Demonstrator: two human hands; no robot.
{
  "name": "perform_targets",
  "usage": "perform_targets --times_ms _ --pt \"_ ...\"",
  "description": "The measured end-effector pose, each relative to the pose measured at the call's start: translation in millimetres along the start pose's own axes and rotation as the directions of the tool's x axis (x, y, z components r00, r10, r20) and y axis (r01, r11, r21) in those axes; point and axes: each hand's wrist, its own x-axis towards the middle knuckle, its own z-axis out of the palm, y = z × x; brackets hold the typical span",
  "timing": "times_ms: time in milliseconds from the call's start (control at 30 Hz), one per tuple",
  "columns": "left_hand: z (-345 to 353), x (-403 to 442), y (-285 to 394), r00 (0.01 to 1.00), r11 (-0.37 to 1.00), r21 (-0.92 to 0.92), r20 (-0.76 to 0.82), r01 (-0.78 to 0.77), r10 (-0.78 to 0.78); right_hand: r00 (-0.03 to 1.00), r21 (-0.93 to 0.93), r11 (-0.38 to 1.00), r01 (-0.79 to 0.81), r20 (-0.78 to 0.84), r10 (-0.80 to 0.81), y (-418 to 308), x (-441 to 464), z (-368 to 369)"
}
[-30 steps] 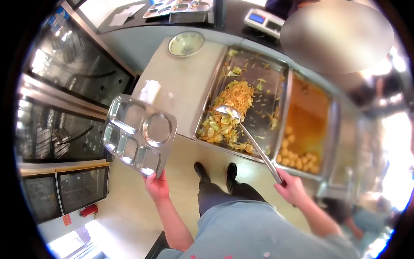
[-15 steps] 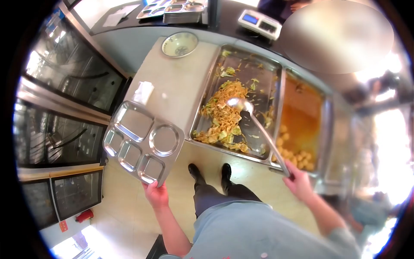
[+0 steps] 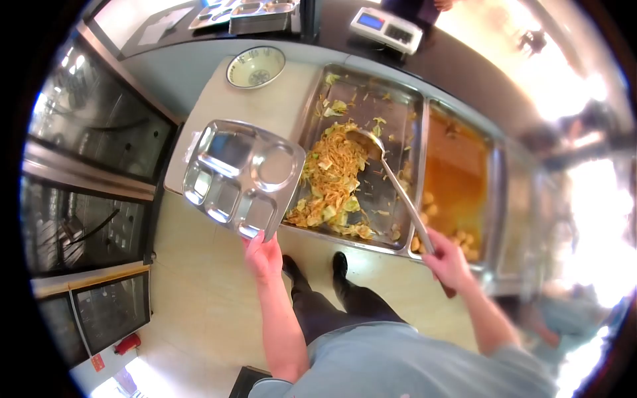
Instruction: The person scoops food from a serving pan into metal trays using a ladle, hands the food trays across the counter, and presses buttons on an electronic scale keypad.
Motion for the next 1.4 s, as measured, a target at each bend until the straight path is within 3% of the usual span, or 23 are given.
perform_targets --times_ms 200,300,400,533,667,800,867,933,1033,1133,1400 --pt "5.7 5.4 -8.1 0.996 1.000 -0.001 -0.090 0.000 0.000 0.990 -0.273 0.954 0.126 0.094 -0.104 31.6 -61.9 1.7" --pt "3.3 8.7 -9.7 0.996 1.000 -0.003 -0.091 0.003 -0.004 0.981 -0.259 0.952 0.163 0.148 -0.128 32.1 -69.9 -7.9" --pt "-2.0 10.4 -8.0 0.999 1.000 0.002 -0.029 0.021 -0.020 0.990 -0.266 0.956 0.127 0.090 -0.107 18.3 -55.9 1.9" --pt "8.3 9.1 -3.6 0.996 0.999 0.041 -0.092 0.021 -0.017 0.968 -0.238 0.938 0.252 0.056 -0.246 22.5 -37.1 48.4" --pt "-2.0 10.8 -6.1 0.998 0.999 0.018 -0.050 0.034 -0.033 0.962 -0.432 0.860 0.272 0.144 -0.232 19.0 -81.5 41.3" --pt "1.9 11.3 -0.1 0.999 0.998 0.024 -0.001 0.052 -0.052 0.994 -0.263 0.959 0.108 0.044 -0.099 25.4 -107.9 19.4" --pt "1.9 10.4 3.0 0.998 0.998 0.014 -0.019 0.068 -0.067 0.994 -0.050 0.993 -0.103 -0.027 0.102 22.7 -106.1 25.1" --pt "5.3 16.8 3.8 0.997 0.997 0.006 -0.009 0.083 -0.083 0.966 0.165 0.956 -0.243 -0.044 0.254 19.1 -109.2 29.9" --pt "3.4 24.2 5.3 0.992 0.992 0.003 0.008 0.129 -0.129 0.933 0.257 0.901 -0.350 0.011 0.360 3.5 -135.6 40.5" --pt "-3.6 31.5 5.2 0.984 0.984 -0.014 0.025 0.179 -0.179 0.913 0.353 0.843 -0.407 0.192 0.361 -21.4 -155.9 63.6" --pt "-4.6 33.2 11.5 0.970 0.972 -0.028 0.068 0.235 -0.233 0.877 0.542 0.693 -0.475 0.359 0.321 -89.2 -136.6 112.0"
